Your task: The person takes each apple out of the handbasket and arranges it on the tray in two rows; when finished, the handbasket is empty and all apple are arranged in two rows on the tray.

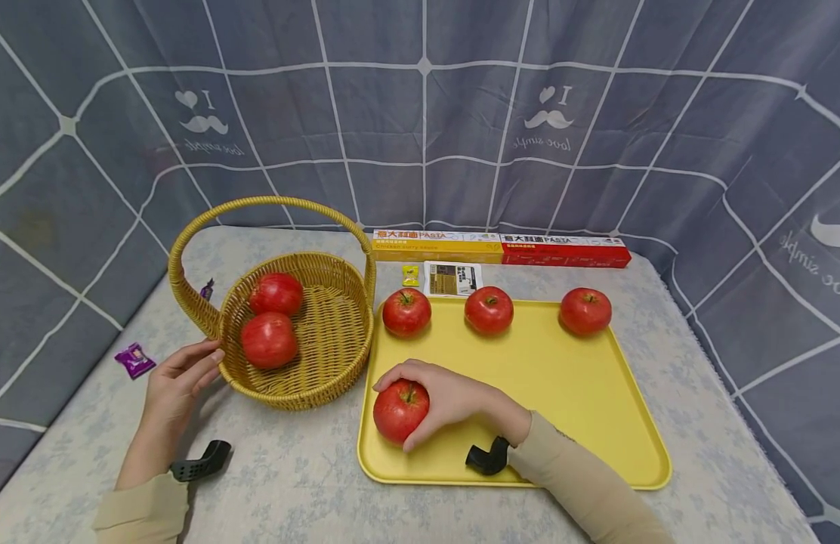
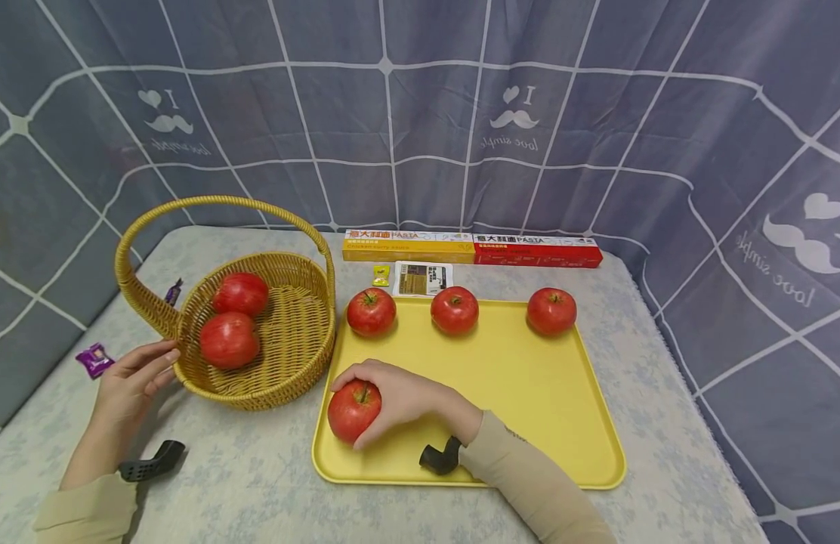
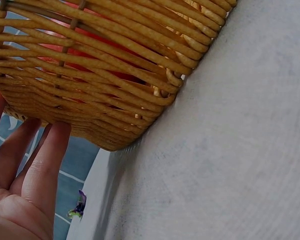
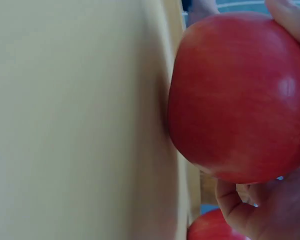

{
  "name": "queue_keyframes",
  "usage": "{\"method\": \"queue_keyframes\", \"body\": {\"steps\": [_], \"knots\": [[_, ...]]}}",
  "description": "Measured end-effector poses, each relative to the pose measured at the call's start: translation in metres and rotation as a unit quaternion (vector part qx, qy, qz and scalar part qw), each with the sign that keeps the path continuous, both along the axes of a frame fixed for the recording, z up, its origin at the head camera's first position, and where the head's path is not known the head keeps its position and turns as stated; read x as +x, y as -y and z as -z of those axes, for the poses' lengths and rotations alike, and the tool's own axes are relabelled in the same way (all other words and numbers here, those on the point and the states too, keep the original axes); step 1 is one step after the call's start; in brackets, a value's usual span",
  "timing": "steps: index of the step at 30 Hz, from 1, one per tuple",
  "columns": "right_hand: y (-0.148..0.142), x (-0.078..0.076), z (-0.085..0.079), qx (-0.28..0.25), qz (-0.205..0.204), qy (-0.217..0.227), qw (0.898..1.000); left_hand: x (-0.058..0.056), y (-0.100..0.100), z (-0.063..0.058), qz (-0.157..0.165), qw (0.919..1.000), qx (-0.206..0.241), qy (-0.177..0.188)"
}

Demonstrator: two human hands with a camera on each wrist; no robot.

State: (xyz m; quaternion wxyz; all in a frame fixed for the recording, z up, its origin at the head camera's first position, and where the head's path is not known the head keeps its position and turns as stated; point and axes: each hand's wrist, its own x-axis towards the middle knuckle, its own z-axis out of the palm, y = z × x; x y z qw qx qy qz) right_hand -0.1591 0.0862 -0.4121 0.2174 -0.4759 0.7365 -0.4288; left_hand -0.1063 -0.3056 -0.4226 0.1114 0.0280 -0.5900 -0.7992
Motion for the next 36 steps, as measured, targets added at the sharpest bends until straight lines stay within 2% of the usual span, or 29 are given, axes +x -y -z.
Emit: {"method": "queue_keyframes", "body": {"steps": [4, 8, 15, 21, 25, 28, 31, 36], "knots": [[0.004, 0.002, 0.003, -0.004, -0.030, -0.032, 0.999, 0.000, 0.001, 0.000, -0.001, 1.0000, 0.001, -0.001], [0.006, 0.002, 0.002, -0.017, -0.044, -0.018, 0.999, 0.000, 0.001, -0.001, 0.002, 1.0000, 0.003, -0.007], [0.007, 0.002, 0.003, -0.009, -0.070, -0.001, 0.997, 0.000, 0.002, -0.001, -0.001, 1.0000, 0.002, -0.004], [0.002, -0.003, -0.008, 0.022, -0.071, 0.018, 0.997, 0.001, 0.001, -0.002, -0.001, 1.0000, 0.002, -0.001], [-0.002, -0.012, -0.026, 0.006, -0.059, 0.021, 0.998, 0.001, 0.000, -0.003, 0.001, 1.0000, 0.001, -0.002], [0.001, -0.018, -0.045, -0.024, -0.040, -0.006, 0.999, 0.001, 0.000, -0.003, 0.002, 1.0000, -0.002, -0.002], [0.010, -0.023, -0.067, -0.051, -0.014, -0.022, 0.998, 0.001, 0.000, -0.002, 0.001, 1.0000, -0.004, -0.003], [0.035, -0.025, -0.102, -0.106, -0.010, -0.017, 0.994, 0.001, -0.001, -0.001, -0.002, 1.0000, -0.004, -0.008]]}}
